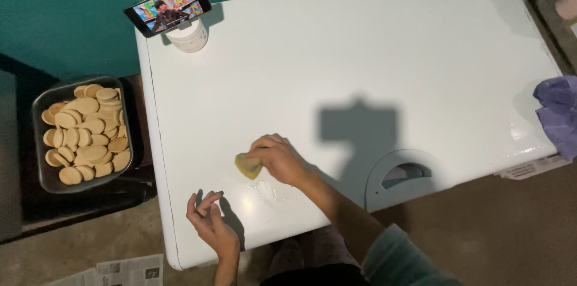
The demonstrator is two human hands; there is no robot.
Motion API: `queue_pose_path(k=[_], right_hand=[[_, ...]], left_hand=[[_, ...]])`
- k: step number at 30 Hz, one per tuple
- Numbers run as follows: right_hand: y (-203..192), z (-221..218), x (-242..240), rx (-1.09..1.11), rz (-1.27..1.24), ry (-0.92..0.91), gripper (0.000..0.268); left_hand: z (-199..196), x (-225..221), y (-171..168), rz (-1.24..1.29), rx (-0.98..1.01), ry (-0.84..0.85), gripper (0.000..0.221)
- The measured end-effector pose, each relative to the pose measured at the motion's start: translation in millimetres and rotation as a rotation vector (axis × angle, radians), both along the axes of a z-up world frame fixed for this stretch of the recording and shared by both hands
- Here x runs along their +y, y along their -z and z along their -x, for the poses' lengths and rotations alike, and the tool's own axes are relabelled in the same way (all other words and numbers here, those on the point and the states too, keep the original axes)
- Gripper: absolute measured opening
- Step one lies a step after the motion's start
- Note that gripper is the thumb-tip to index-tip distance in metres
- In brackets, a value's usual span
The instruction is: Scrubbing and wiping down the lid of a chest freezer with a sponge and rinsing the sponge in a sink.
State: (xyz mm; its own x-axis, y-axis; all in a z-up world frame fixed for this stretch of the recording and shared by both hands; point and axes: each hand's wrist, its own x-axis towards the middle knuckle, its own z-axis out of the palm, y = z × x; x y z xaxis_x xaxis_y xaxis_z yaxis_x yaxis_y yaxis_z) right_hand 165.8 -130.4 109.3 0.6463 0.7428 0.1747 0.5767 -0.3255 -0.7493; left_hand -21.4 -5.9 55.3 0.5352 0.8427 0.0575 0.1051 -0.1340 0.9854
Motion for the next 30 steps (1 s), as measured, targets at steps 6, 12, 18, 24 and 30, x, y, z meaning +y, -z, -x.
queue_pose_path(k=[6,12,18,24,30], right_hand=[[16.5,35.4,-15.7,0.073,0.176,-0.268,0.039],[7.2,31.1,-101.3,0.226,0.221,-0.458,0.024],[-36.5,19.6,-102.2,0.130,0.644,-0.510,0.004],[35.7,37.8,-131.6,0.139,0.213,-0.654,0.006],[-3.0,-29.0,-151.3,0.124,1.064,-0.483,0.021]], left_hand=[[0.6,1.9,-2.7,0.026,-0.002,-0.033,0.045],[2.2,5.1,-0.2,0.064,-0.025,0.000,0.046],[0.3,2.8,-7.7,0.072,0.027,-0.002,0.046],[2.7,5.2,-3.6,0.040,0.035,0.006,0.044],[0.0,2.7,-5.5,0.062,0.086,-0.019,0.042]])
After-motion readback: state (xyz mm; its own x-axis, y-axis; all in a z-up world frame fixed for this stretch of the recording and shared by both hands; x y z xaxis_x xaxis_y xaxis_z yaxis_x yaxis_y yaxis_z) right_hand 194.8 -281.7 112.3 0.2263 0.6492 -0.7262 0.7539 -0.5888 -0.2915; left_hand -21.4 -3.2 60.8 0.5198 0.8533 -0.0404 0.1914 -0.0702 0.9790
